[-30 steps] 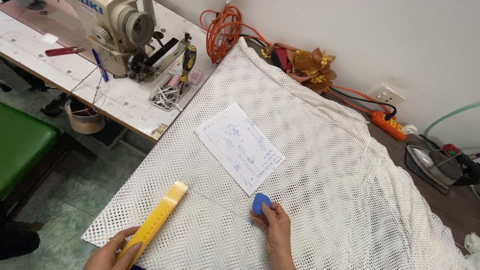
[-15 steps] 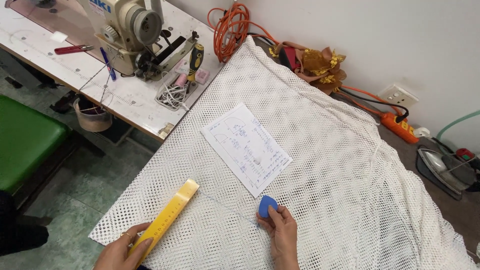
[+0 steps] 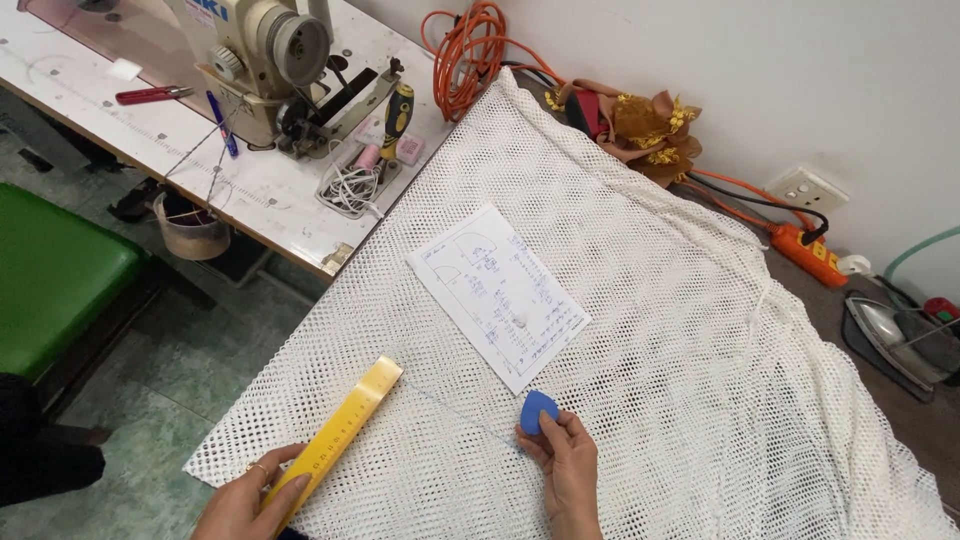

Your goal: Measuring and marking a white mesh fabric using a yellow ruler and blue tailor's chalk according to a pattern sheet on a work table.

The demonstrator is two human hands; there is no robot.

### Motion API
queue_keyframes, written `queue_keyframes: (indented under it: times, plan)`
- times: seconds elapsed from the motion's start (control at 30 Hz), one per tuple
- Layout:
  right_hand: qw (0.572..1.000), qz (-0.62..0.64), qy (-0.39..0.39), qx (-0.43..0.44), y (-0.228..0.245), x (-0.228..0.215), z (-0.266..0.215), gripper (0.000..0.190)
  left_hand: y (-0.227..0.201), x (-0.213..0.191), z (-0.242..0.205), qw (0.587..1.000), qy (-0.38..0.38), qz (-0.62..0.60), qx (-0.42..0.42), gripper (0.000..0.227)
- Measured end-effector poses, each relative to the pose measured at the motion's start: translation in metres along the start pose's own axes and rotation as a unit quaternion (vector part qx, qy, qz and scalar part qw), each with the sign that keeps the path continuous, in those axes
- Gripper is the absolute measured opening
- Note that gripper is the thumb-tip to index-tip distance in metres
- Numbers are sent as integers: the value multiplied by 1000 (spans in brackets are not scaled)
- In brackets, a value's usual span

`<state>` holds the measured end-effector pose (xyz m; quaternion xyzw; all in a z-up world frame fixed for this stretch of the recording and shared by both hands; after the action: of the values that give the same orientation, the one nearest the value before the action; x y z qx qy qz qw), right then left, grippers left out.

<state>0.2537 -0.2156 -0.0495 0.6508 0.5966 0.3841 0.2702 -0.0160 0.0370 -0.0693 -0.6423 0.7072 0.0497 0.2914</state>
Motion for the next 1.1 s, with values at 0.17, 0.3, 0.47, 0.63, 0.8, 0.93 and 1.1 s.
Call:
queue_keyframes:
  times: [0.17, 0.3, 0.47, 0.63, 0.8, 0.93, 1.1]
  plan:
    - [1000, 0, -5, -2, 0, 1, -1, 20, -3, 0, -4, 1000, -1, -1, -15, 52]
    - [1000, -3, -3, -3, 1, 3, -3, 21, -2, 0, -5, 1000, 6, -12, -10, 51]
    - [1000, 2, -3, -4, -1, 2, -1, 19, 1, 2, -1, 1000, 12, -9, -4, 50]
    - [1000, 0, 2, -6, -4, 2, 1, 19, 0, 1, -2, 1000, 6, -13, -6, 52]
    - [1000, 3, 2, -5, -7, -1, 4, 18, 2, 2, -2, 1000, -2, -4, 2, 51]
    - [1000, 9, 1, -1, -5, 1, 2, 16, 6, -3, 2, 999, -16, -31, -2, 52]
    - [1000, 11, -6, 3, -2, 3, -1, 16, -6, -64, -22, 948, -149, -277, 52, 42]
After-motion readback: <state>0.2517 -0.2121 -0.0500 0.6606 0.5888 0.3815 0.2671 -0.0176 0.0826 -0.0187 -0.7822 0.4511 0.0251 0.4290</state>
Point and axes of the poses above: each hand's wrist, its own z-axis towards the middle knuckle, its own x-axis out of the palm, y = z × x, the point moved 2 cm from there along z, towards the middle knuckle, and after that the axes turned 1 degree about z, right-handed, at the moved point
